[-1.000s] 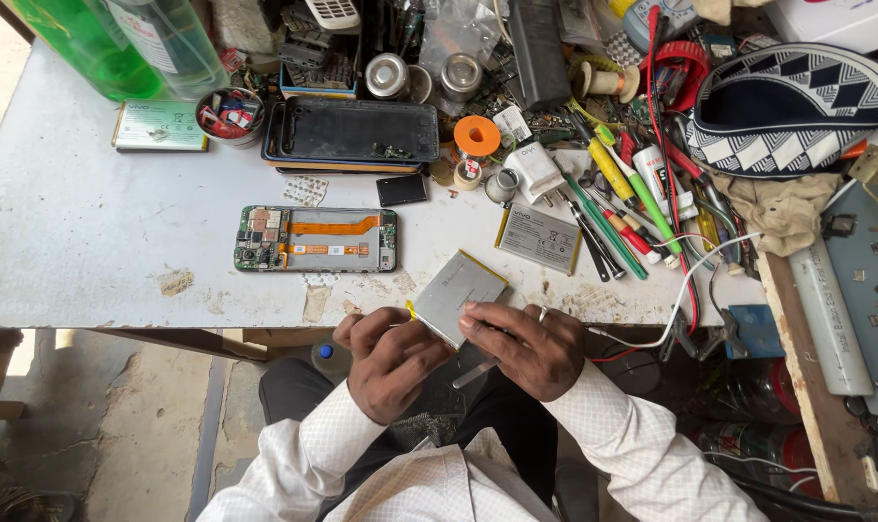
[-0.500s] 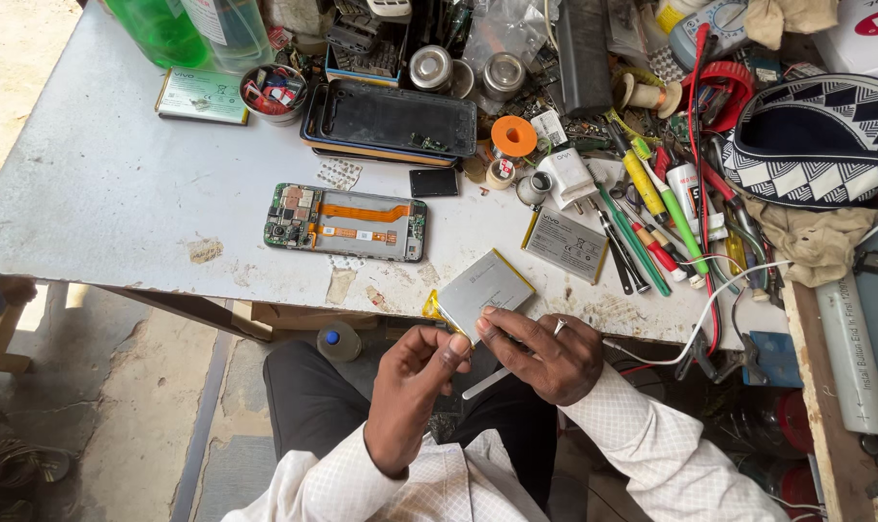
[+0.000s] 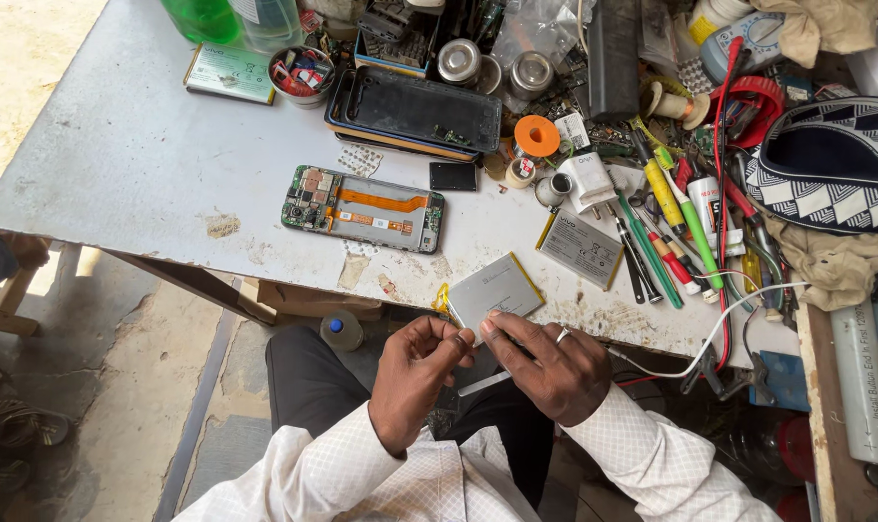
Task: The person removes the back cover of a smartphone and uses a metal tool to peel off the protective film from a new battery. They handle the battery and phone components on a cluttered workbench.
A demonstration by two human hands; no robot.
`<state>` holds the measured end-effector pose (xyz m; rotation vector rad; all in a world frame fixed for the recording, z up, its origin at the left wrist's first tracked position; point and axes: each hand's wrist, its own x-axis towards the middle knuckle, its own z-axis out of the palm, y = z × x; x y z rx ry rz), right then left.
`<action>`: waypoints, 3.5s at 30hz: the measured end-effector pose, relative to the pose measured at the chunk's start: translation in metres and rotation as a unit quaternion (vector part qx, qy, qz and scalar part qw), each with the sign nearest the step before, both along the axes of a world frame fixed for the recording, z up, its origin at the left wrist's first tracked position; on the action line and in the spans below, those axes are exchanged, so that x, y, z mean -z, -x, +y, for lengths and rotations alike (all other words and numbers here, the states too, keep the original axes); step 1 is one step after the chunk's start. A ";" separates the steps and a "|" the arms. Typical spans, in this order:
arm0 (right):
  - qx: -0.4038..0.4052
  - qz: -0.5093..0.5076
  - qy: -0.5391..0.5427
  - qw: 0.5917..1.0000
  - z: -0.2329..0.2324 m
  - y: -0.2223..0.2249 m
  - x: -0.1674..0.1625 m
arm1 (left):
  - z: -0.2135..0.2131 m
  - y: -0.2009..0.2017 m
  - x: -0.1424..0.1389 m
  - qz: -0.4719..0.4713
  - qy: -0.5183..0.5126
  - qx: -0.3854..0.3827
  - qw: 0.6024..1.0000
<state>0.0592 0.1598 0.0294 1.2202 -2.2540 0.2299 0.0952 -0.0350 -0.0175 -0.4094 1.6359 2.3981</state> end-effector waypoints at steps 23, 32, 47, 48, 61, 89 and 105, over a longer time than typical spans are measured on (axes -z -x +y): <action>-0.022 -0.022 0.015 0.999 0.000 0.001 0.010 | -0.014 -0.008 -0.019 0.072 0.168 0.038 0.982; -0.033 -0.015 0.022 0.999 0.000 0.003 0.016 | -0.018 -0.009 -0.011 0.116 0.188 0.032 0.975; -0.054 -0.050 0.022 0.997 0.004 0.007 0.016 | -0.015 -0.010 0.006 0.083 0.014 0.039 0.996; -0.053 -0.051 0.021 0.997 0.004 0.007 0.016 | -0.014 -0.010 0.006 0.079 -0.019 0.034 0.996; -0.061 -0.048 0.032 0.996 0.006 0.008 0.020 | -0.011 -0.011 0.010 0.073 -0.069 0.028 0.995; -0.060 -0.064 0.040 0.995 0.002 0.011 0.023 | -0.024 0.001 -0.026 0.068 0.215 0.077 0.971; -0.060 -0.062 0.041 0.995 0.003 0.012 0.026 | -0.012 -0.008 0.018 0.055 -0.169 -0.001 0.984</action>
